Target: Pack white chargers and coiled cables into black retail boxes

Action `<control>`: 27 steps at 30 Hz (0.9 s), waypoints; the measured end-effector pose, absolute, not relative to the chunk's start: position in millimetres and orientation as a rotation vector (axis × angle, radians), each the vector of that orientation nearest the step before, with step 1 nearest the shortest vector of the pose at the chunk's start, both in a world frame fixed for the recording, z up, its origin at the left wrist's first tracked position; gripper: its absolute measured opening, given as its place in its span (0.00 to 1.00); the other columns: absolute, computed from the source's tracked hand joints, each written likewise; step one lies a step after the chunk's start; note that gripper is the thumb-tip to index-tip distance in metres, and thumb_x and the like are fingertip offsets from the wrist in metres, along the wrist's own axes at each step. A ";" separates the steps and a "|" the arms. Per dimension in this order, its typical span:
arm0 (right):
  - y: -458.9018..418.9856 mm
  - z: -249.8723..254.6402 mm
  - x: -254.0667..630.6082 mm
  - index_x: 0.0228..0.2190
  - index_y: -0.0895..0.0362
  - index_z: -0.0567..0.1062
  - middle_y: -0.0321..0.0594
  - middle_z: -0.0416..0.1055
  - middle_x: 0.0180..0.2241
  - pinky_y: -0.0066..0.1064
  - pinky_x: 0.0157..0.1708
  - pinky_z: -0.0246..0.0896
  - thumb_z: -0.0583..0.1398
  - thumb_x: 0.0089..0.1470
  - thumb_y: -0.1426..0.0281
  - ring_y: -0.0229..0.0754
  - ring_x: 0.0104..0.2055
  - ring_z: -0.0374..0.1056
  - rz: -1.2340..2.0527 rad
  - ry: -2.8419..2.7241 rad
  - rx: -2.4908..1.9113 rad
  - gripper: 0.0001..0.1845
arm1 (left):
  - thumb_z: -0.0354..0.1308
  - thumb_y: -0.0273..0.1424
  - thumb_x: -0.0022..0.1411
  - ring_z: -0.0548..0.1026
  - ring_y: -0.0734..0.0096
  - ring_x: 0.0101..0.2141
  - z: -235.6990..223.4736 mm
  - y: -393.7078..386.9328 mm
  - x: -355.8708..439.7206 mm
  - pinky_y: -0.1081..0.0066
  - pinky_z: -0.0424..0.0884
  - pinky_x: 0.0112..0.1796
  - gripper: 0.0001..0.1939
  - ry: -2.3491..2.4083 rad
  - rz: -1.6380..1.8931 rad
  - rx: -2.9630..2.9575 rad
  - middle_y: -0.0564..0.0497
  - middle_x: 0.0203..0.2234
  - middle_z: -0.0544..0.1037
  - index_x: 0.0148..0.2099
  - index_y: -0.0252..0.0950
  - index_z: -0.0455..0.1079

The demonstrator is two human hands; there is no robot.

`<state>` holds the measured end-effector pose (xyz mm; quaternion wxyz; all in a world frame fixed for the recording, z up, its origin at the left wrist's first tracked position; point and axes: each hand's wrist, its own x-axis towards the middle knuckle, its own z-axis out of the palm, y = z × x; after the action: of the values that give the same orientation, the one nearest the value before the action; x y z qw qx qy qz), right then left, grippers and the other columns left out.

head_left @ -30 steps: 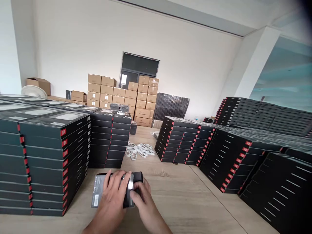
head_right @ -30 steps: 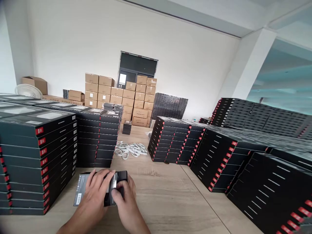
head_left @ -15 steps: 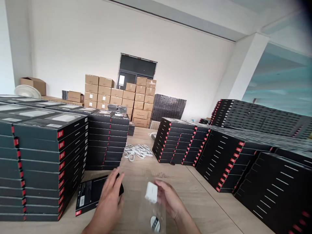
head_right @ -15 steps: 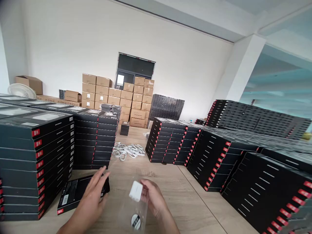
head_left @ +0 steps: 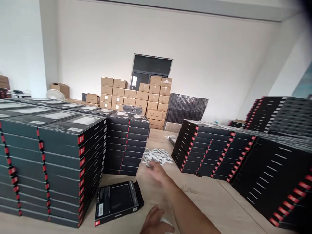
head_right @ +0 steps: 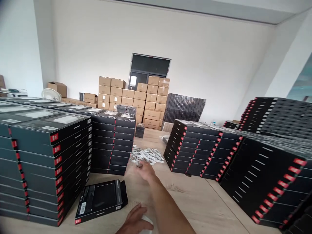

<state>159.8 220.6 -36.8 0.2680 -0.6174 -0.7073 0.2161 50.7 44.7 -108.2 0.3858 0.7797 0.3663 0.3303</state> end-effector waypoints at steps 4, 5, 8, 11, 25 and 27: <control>216.4 -30.6 154.4 0.34 0.60 0.74 0.38 0.73 0.35 0.37 0.39 0.66 0.61 0.57 0.65 0.40 0.37 0.69 0.647 -1.995 -1.714 0.09 | 0.63 0.47 0.51 0.54 0.46 0.63 -87.9 34.2 44.0 0.52 0.47 0.62 0.25 0.864 0.860 1.783 0.43 0.58 0.68 0.49 0.43 0.74; 207.8 -26.2 158.4 0.29 0.59 0.74 0.36 0.72 0.31 0.34 0.37 0.65 0.63 0.54 0.66 0.40 0.34 0.68 0.662 -2.014 -1.694 0.08 | 0.64 0.47 0.49 0.57 0.46 0.62 -82.2 31.9 42.7 0.52 0.49 0.61 0.26 0.886 0.893 1.700 0.43 0.55 0.71 0.49 0.41 0.75; 168.6 -5.7 180.1 0.18 0.57 0.69 0.32 0.66 0.20 0.29 0.31 0.58 0.65 0.46 0.69 0.39 0.28 0.64 0.724 -2.043 -1.587 0.11 | 0.63 0.47 0.49 0.67 0.48 0.55 -64.0 25.9 38.6 0.56 0.58 0.57 0.26 1.015 1.105 1.344 0.43 0.49 0.75 0.47 0.38 0.75; 117.5 17.4 199.9 0.23 0.55 0.68 0.29 0.62 0.19 0.27 0.25 0.55 0.57 0.52 0.63 0.37 0.24 0.59 0.809 -1.985 -1.491 0.11 | 0.58 0.51 0.54 0.72 0.51 0.49 -44.0 21.3 32.6 0.60 0.64 0.52 0.26 0.961 1.307 1.075 0.42 0.43 0.79 0.45 0.35 0.75; 10.6 3.0 152.4 0.29 0.56 0.74 0.33 0.66 0.22 0.28 0.25 0.58 0.63 0.50 0.54 0.37 0.24 0.61 1.029 -1.469 -1.037 0.18 | 0.61 0.48 0.53 0.74 0.67 0.31 -17.1 12.2 6.6 0.68 0.71 0.32 0.23 0.735 1.343 1.022 0.51 0.31 0.75 0.43 0.36 0.72; 13.2 3.5 157.8 0.36 0.56 0.76 0.36 0.70 0.24 0.29 0.26 0.61 0.65 0.47 0.53 0.39 0.26 0.64 1.116 -1.394 -1.000 0.21 | 0.59 0.48 0.55 0.75 0.66 0.32 -15.8 9.4 9.3 0.68 0.71 0.32 0.23 0.715 1.277 1.100 0.50 0.31 0.76 0.45 0.36 0.71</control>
<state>157.8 13.2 3.5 0.5206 -0.4171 -0.5816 0.4656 9.3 9.4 -15.8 0.6095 0.4765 0.3094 0.5529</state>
